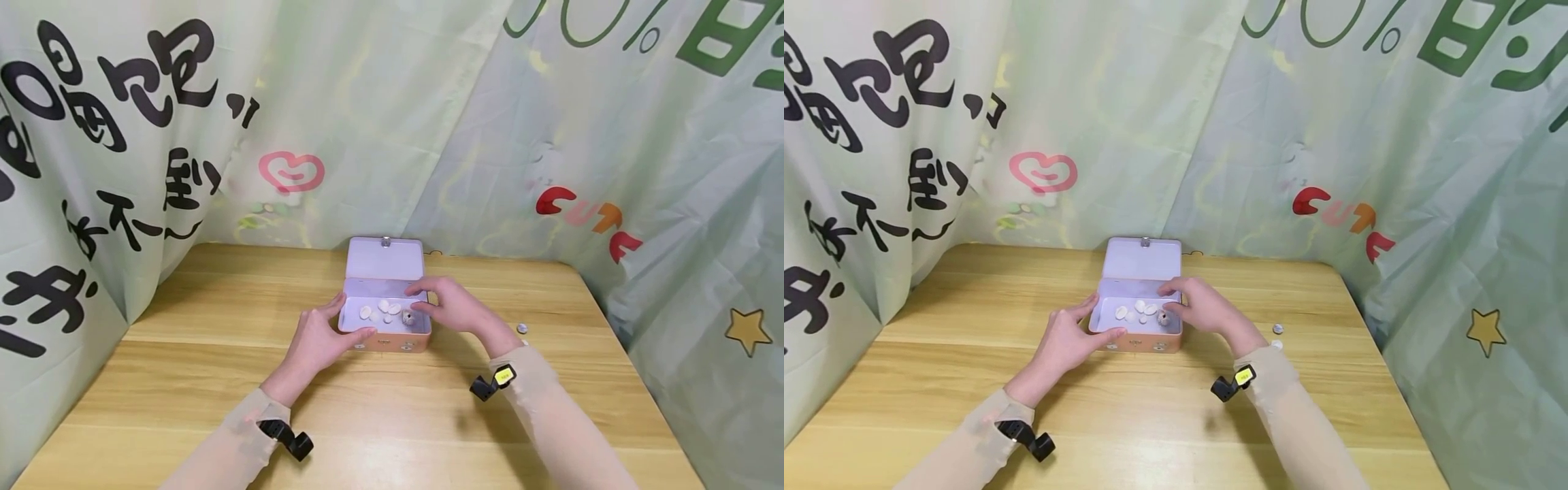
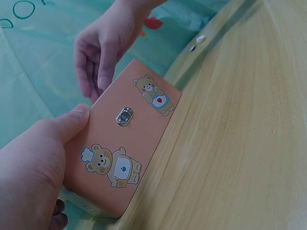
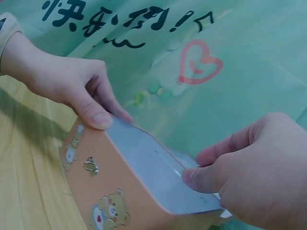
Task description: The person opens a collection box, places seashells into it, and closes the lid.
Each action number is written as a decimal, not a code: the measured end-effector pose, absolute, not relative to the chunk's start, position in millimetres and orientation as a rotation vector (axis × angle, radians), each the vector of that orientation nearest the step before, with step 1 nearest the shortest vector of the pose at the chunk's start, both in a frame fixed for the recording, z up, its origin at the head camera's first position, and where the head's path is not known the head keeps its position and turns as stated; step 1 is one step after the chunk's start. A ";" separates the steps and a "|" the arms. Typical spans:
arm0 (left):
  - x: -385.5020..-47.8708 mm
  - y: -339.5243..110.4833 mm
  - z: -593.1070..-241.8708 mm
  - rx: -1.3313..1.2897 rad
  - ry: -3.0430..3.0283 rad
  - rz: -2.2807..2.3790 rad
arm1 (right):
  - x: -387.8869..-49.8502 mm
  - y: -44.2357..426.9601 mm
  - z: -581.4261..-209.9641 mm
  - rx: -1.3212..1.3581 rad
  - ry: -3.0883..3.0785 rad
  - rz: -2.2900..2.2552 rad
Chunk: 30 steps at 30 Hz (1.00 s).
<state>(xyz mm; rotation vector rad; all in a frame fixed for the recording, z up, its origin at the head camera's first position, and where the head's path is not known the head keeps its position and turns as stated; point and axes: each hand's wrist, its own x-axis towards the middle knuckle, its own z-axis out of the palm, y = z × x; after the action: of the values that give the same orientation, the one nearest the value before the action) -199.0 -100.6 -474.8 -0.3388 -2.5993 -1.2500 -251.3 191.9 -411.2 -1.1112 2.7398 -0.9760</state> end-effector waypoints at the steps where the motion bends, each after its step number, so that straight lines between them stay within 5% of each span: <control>1: -198.9 -100.8 -474.9 -0.340 -2.600 -1.252 | -250.2 194.8 -410.4 -1.103 2.748 -0.982; 22: -198.7 -102.0 -476.8 -0.339 -2.590 -1.279 | -224.0 286.2 -418.1 -0.993 2.884 -1.133; 30: -197.4 -101.2 -474.8 -0.333 -2.592 -1.286 | -211.0 339.6 -432.4 -0.761 2.963 -1.117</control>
<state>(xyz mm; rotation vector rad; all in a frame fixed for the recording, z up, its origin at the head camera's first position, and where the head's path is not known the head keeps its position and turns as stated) -197.4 -101.2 -474.8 -0.3328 -2.5925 -1.2860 -211.0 339.6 -432.4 -0.7611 2.9627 -1.1168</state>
